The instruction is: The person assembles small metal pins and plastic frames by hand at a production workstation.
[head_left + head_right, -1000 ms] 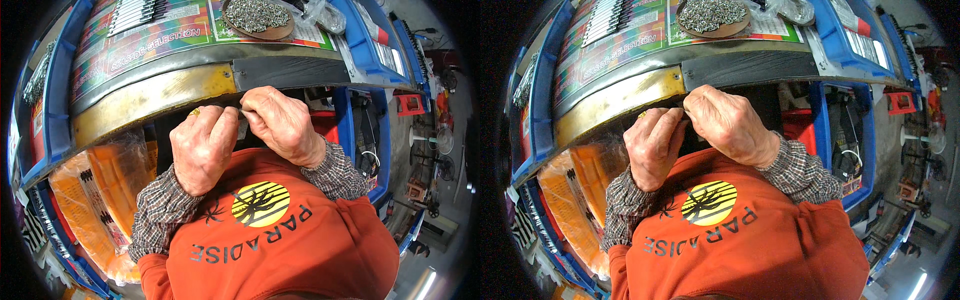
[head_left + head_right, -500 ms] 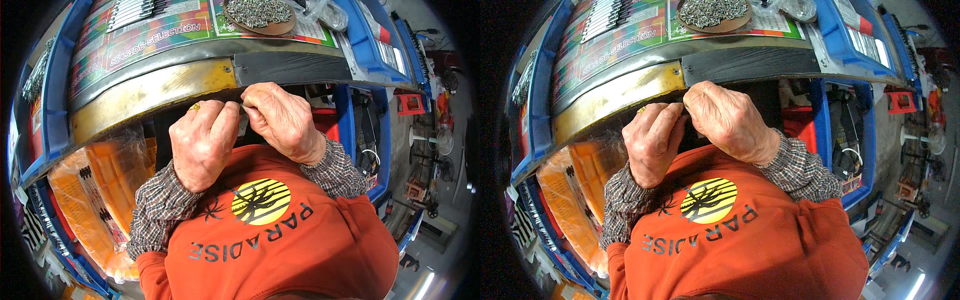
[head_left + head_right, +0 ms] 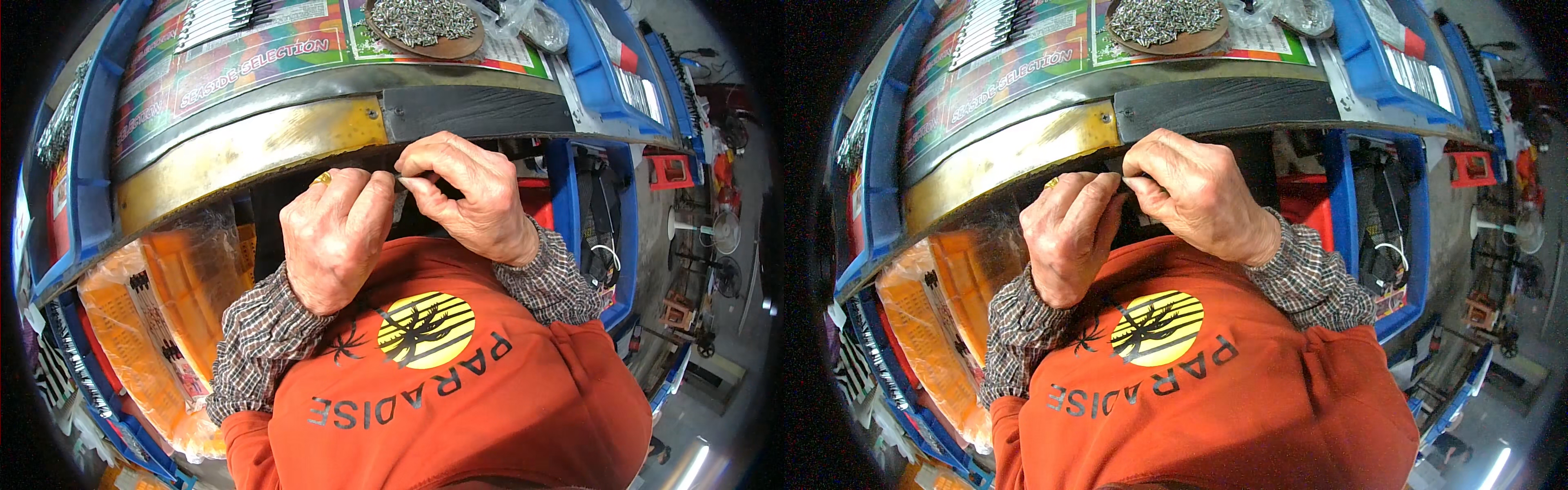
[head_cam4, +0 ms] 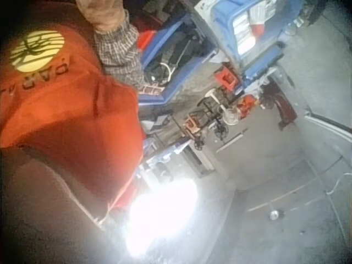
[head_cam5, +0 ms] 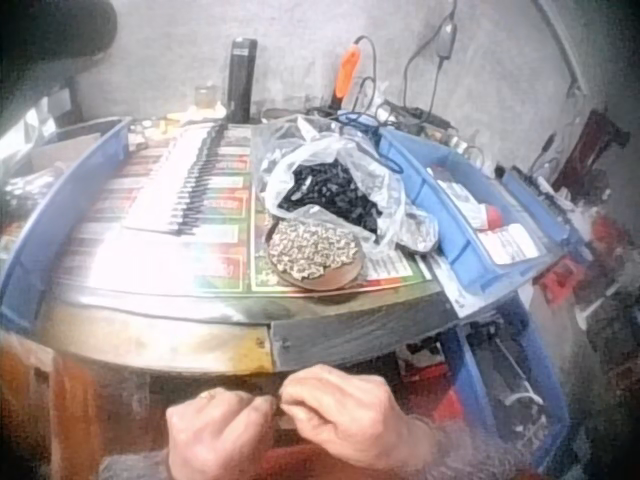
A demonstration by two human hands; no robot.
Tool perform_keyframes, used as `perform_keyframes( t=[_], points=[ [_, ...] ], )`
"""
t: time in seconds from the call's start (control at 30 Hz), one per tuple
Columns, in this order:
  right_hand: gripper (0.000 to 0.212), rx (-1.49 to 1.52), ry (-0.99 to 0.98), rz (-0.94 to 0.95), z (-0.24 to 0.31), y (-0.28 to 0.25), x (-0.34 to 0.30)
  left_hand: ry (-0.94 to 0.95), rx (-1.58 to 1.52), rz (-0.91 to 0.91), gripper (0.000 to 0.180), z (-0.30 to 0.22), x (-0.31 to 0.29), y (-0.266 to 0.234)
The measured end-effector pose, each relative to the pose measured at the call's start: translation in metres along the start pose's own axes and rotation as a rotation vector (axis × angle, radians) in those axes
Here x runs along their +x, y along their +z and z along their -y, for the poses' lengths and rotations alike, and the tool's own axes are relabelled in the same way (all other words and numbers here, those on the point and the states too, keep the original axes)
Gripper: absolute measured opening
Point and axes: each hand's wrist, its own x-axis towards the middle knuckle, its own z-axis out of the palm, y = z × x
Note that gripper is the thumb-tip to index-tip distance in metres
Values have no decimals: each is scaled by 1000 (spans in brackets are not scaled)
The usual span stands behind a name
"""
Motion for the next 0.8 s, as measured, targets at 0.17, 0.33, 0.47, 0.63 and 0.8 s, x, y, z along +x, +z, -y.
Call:
perform_keyframes(
  t=[0.17,0.33,0.47,0.63,0.8],
  points=[
    [15,68,26,12,0,-1,0,12,-4,-8,23,0,1,0],
    [13,330,310,-6,8,2,-4,-63,1,65,26,-6,3,-9],
    [10,640,628,-20,16,-3,1,-62,15,66,25,-7,5,-12],
    [13,739,801,133,16,-7,4,-69,-11,58,25,-9,6,-13],
    [13,783,784,111,14,-2,0,-86,-16,66,25,-8,4,-12]
  ],
)
